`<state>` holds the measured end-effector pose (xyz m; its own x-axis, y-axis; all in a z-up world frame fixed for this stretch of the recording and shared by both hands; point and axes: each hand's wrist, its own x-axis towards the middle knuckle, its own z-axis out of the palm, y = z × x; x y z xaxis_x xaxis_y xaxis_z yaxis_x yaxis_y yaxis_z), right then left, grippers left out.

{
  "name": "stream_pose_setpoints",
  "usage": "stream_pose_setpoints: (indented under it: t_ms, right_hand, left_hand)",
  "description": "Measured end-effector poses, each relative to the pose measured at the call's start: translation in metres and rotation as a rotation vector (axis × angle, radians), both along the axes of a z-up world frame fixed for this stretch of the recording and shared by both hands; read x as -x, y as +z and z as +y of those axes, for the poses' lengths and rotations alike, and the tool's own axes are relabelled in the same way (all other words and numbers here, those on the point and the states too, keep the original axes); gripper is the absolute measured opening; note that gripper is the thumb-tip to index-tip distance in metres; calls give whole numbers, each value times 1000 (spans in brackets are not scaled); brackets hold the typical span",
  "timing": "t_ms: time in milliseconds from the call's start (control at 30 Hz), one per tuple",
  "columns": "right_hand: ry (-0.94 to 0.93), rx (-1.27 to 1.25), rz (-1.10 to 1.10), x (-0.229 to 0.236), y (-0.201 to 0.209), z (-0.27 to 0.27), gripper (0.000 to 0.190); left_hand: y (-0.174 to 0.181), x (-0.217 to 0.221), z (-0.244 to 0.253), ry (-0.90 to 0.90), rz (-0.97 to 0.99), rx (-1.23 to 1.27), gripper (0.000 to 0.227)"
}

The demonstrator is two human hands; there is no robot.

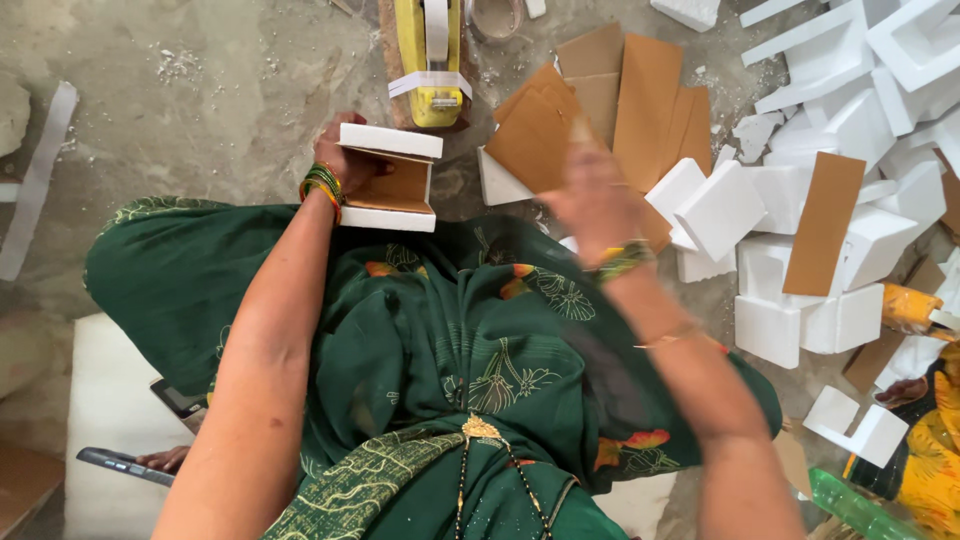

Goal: The person assembles small rectangular boxes by inserting white foam inserts into brown cardboard frames and securing them with a tape dispenser. The person repeats this process for multiple units, handling the components and tape by hand.

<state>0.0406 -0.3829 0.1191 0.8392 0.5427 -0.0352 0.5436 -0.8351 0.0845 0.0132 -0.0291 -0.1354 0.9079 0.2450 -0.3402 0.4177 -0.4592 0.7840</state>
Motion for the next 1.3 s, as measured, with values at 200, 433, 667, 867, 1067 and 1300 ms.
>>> stream_pose_setpoints:
  t_ms: [200, 433, 667, 867, 1067, 1300]
  right_hand:
    - [-16, -545, 512, 32, -119, 68, 85]
    - [-114, -1129, 875, 6, -99, 62, 64]
    - [-485, -1410, 1337, 8, -84, 53, 38]
    - [-73, -836, 940, 11, -79, 44, 41]
    - [-243, -379, 590, -39, -93, -45, 90]
    - [-537, 159, 745, -25, -117, -84, 149]
  left_hand:
    - [0, -13, -1, 369, 336, 1390, 50]
    - [113, 17, -41, -34, 42, 1210, 51]
    - [176, 36, -35, -100, 8, 1372, 62]
    - [165, 53, -41, -44, -31, 1021, 34]
    - [136, 97, 10, 297, 29, 980, 29]
    - [99, 83, 17, 377, -365, 1314, 21]
